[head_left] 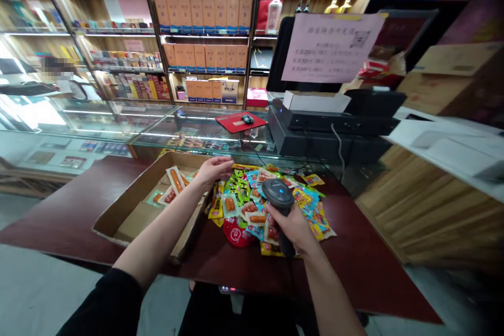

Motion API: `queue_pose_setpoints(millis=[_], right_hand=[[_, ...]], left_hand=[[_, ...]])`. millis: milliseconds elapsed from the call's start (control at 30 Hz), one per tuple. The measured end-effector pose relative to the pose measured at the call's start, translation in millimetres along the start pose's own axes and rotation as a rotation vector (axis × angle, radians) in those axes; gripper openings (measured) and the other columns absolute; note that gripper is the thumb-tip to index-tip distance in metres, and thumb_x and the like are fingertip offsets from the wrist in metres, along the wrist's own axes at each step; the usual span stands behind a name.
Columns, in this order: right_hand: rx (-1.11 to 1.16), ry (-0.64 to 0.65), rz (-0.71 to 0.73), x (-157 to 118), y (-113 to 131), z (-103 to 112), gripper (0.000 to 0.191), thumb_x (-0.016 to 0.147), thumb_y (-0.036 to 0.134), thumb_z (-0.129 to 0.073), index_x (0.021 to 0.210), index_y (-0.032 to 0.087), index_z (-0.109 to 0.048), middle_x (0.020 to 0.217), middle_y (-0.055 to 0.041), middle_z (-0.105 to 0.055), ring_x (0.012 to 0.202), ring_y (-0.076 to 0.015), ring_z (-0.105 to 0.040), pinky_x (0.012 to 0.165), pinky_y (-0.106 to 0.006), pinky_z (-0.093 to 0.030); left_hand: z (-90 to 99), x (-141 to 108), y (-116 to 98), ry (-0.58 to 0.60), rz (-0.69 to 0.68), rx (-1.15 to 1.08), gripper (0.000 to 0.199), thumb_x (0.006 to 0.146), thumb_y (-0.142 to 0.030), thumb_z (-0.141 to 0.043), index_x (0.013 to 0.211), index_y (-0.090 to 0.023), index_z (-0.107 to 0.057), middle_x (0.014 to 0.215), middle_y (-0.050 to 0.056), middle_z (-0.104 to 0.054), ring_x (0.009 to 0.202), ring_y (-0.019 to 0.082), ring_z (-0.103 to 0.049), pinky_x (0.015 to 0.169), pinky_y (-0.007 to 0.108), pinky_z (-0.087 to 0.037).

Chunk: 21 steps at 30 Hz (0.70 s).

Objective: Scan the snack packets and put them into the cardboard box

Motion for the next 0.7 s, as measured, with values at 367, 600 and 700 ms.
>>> queue_pose_setpoints(millis=[367, 600, 700], right_hand=[[-0.092, -0.104, 0.084, 6, -10, 38, 0.032, 0.069, 0.048, -0.07, 0.069, 0.018, -0.059, 0.046, 0.0009, -0.056, 0.038, -0.0121, -0.049, 0.039, -0.024, -0.04], [-0.031, -0.085, 0.022, 8, -18, 37, 0.035, 0.07, 0.052, -0.069, 0.067, 0.019, -0.058, 0.045, 0.002, -0.055, 0.033, -0.0111, -0.046, 0.034, -0.023, -0.036], [-0.024, -0.082, 0.023, 10, -19, 38, 0.036, 0.07, 0.053, -0.069, 0.068, 0.018, -0.057, 0.046, 0.0016, -0.055, 0.033, -0.0111, -0.047, 0.034, -0.023, -0.036]], left_hand=[[-75.0, 11, 65, 0.129, 0.074, 0.123, 0.033, 0.058, -0.032, -0.083, 0.081, -0.013, -0.07, 0.077, 0.005, -0.068, 0.065, 0.013, -0.061, 0.061, 0.025, -0.052], [-64.7, 16, 96, 0.173, -0.02, 0.379, 0.02, 0.059, -0.02, -0.077, 0.078, -0.018, -0.071, 0.06, -0.001, -0.063, 0.054, 0.012, -0.055, 0.054, 0.021, -0.045], [-66.8, 21, 96, 0.143, -0.088, 0.415, 0.029, 0.06, -0.015, -0.073, 0.088, -0.02, -0.071, 0.066, 0.0, -0.065, 0.057, 0.012, -0.055, 0.057, 0.021, -0.045]])
Point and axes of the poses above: each hand's wrist, its own x-axis towards the middle knuckle, its own z-axis out of the back of the hand, y = z × x, the point moved 8 cm from there along x, towards the middle knuckle
